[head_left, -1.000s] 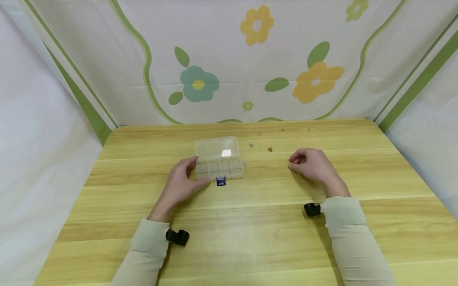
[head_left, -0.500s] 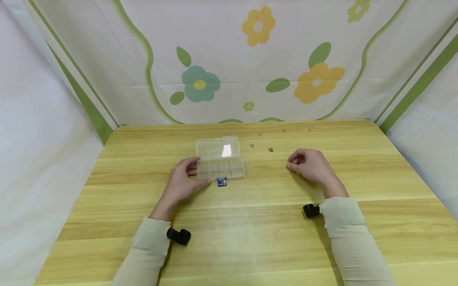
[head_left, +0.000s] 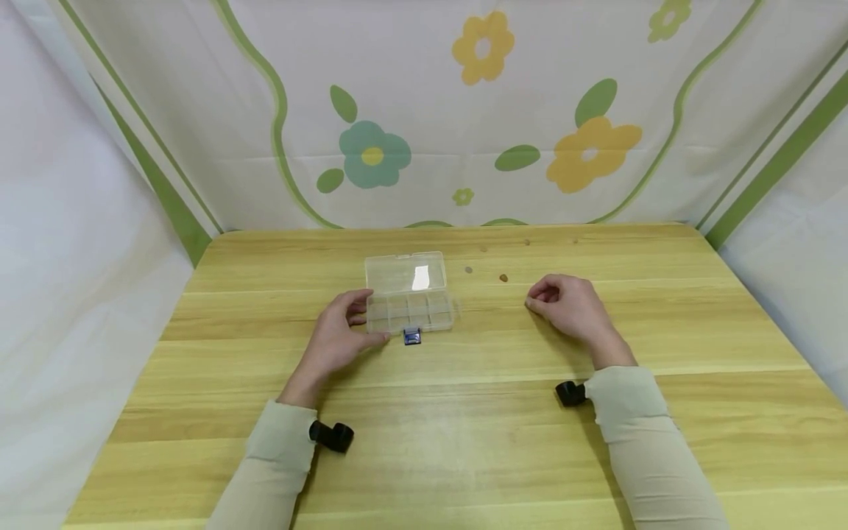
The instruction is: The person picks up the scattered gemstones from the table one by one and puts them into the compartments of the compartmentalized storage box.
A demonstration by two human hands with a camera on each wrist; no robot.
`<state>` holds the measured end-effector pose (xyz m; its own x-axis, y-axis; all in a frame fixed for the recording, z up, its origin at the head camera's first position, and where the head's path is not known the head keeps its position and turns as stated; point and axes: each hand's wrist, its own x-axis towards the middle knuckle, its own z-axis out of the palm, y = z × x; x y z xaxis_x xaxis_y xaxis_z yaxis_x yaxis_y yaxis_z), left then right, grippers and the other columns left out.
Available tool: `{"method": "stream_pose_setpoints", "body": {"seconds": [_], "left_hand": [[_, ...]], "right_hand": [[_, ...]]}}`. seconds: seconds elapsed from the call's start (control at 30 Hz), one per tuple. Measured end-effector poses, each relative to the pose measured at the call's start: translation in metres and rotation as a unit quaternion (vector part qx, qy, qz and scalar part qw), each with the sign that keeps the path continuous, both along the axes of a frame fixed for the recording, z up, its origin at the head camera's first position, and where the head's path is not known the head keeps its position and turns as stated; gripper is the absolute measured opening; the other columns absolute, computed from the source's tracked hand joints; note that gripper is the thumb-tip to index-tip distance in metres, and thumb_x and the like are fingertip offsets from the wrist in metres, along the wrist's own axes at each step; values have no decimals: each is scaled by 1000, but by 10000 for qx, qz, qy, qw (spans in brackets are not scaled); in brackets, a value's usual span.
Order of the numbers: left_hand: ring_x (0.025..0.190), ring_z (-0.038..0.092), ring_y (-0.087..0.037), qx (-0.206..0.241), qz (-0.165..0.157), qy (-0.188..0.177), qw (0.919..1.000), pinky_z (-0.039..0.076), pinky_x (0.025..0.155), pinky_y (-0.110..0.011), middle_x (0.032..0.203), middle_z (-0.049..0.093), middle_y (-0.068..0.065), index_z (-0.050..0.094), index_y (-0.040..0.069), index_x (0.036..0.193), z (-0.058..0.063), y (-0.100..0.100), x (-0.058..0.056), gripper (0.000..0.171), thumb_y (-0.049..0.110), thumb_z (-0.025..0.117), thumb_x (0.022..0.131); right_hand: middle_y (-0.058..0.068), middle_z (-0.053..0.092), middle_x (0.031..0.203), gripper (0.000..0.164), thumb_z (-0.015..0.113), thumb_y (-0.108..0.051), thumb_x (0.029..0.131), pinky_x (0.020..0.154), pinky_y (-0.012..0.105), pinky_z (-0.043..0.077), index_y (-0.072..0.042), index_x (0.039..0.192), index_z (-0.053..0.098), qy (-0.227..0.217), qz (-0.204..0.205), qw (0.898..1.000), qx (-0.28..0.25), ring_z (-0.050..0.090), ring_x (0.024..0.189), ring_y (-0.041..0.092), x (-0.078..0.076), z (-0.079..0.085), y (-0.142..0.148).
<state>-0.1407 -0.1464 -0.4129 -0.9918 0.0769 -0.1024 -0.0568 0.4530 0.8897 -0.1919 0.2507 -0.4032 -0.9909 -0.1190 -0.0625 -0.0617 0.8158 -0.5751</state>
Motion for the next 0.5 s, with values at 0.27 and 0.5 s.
{"method": "stream_pose_setpoints", "body": {"seconds": [0.27,0.5], "left_hand": [[134,60,-41,-49,11,71,10000,54,117,-50,149,57,-23,50,2,157,-1,1,1,83,1,89,84],[134,60,-41,-11,55,25,10000,54,118,-50,148,57,-23,51,3,157,0,1,2,83,0,89,83]], "right_hand": [[10,76,103,21,73,-26,103,85,36,52,-10,114,77,241,-49,9992,-312,67,93,25,-1,-2,-11],[10,76,108,20,74,-27,103,84,34,54,-11,115,78,175,-89,9973,-702,68,96,25,-1,-3,-23]]}}
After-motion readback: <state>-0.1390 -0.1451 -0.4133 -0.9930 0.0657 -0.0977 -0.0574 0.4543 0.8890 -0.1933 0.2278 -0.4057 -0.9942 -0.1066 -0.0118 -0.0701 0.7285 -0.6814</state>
